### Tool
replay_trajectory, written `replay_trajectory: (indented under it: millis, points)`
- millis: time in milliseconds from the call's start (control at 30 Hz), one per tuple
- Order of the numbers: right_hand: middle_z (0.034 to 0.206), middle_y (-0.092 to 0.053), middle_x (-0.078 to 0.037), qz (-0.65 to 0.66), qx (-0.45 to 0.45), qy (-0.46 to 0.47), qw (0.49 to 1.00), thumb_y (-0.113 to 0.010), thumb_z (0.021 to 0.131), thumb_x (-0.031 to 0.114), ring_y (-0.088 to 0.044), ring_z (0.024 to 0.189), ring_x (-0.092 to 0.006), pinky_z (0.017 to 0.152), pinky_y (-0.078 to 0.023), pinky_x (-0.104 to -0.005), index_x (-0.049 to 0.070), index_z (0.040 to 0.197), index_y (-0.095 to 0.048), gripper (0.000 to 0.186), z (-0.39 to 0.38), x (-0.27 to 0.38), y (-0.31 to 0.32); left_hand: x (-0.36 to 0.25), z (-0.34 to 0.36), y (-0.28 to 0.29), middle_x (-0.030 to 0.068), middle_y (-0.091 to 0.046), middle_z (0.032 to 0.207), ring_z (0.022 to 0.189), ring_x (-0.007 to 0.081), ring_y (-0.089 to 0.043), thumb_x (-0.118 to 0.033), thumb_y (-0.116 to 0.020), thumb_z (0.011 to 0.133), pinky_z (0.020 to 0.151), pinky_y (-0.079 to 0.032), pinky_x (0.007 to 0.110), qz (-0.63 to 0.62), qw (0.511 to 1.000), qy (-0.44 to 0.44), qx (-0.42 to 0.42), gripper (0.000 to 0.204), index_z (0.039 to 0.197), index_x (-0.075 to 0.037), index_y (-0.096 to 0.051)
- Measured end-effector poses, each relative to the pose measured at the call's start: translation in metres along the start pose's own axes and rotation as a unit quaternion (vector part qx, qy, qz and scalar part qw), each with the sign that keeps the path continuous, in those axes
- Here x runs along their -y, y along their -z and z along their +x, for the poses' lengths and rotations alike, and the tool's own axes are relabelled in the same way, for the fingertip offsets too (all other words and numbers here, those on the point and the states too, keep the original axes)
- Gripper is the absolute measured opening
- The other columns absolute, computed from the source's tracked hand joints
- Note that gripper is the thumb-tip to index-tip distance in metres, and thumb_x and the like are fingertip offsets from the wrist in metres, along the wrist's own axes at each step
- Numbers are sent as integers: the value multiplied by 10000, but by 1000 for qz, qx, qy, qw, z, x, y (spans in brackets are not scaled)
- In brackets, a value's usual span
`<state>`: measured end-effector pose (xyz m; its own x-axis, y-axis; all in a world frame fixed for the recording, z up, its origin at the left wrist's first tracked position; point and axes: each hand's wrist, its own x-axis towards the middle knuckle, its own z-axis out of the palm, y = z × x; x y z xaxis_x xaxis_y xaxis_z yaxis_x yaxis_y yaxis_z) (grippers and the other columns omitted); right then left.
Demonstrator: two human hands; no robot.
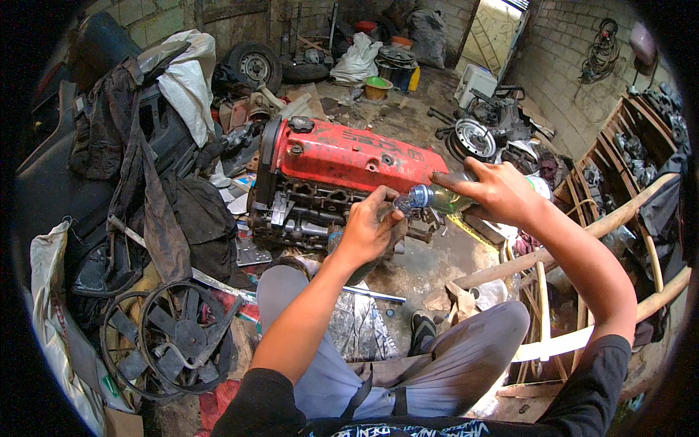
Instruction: The person sits on the floor in a cluttered workshop and works on a red engine block. They pour liquid from a plastic bottle into the engine, handle a small metal part, and wipe the engine surface with a cloth.
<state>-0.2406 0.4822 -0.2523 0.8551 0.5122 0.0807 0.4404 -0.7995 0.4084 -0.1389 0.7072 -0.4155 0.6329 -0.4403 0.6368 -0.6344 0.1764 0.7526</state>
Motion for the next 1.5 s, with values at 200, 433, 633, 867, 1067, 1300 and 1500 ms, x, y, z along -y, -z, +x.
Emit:
replay_trajectory:
  millis: [200, 433, 633, 867, 1067, 1300, 1500]
  points:
    - [1071, -574, -170, -14, 46, -11, 999, -824, 769, 327, -700, 790, -350, 675, -573, -461, 386, 1552, -393, 896, 0, 0, 3, 3, 1, 0, 178, -693, 767, 749, 321, -736, -279, -696, 979, 685, -533, 372, -12, 1000, 5, 5, 340, 1079, 20, -568]
    - [1055, -571, -167, -13, 38, -7, 999, -822, 774, 311, -697, 770, -344, 655, -568, -458, 385, 1551, -397, 889, 1, 0, 3, 8, 0, -1, 173, -699, 768, 756, 296, -743, -330, -682, 989, 681, -532, 369, -21, 1000, 8, 3, 380, 1080, 21, -567]
    - [1054, -571, -164, -14, 33, -8, 999, -823, 770, 303, -699, 768, -343, 647, -570, -457, 385, 1549, -399, 891, 1, 0, 2, 9, 0, -2, 180, -703, 775, 759, 318, -742, -293, -686, 981, 684, -532, 372, -32, 999, 7, -1, 347, 1079, 16, -564]
    - [1100, -584, -173, -15, 39, -9, 999, -815, 769, 270, -709, 791, -348, 673, -587, -451, 378, 1541, -411, 878, 1, 1, 4, 7, -1, -1, 183, -716, 800, 809, 340, -754, -139, -693, 932, 704, -541, 371, -16, 1000, 13, -3, 247, 1081, 13, -567]
    - [976, -559, -139, -7, 5, 0, 1000, -871, 663, 226, -650, 764, -348, 620, -532, -461, 340, 1521, -474, 952, -1, -2, -3, 1, 0, 0, 185, -715, 801, 806, 337, -751, -124, -696, 927, 705, -540, 371, -13, 1000, 23, 5, 241, 1074, 15, -566]
    - [1111, -582, -175, -17, 52, -15, 998, -777, 795, 210, -711, 806, -351, 686, -591, -455, 382, 1548, -395, 862, 0, 0, 3, 6, -1, -2, 195, -701, 786, 779, 338, -742, -242, -708, 958, 693, -528, 378, -33, 999, 27, 2, 319, 1077, 16, -562]
    - [1135, -589, -179, -18, 47, -14, 999, -789, 798, 248, -718, 792, -350, 682, -596, -447, 381, 1548, -401, 855, -1, 1, 3, 7, -1, -2, 199, -694, 784, 793, 342, -744, -452, -692, 972, 696, -527, 386, -6, 1000, 17, 4, 506, 1077, 27, -567]
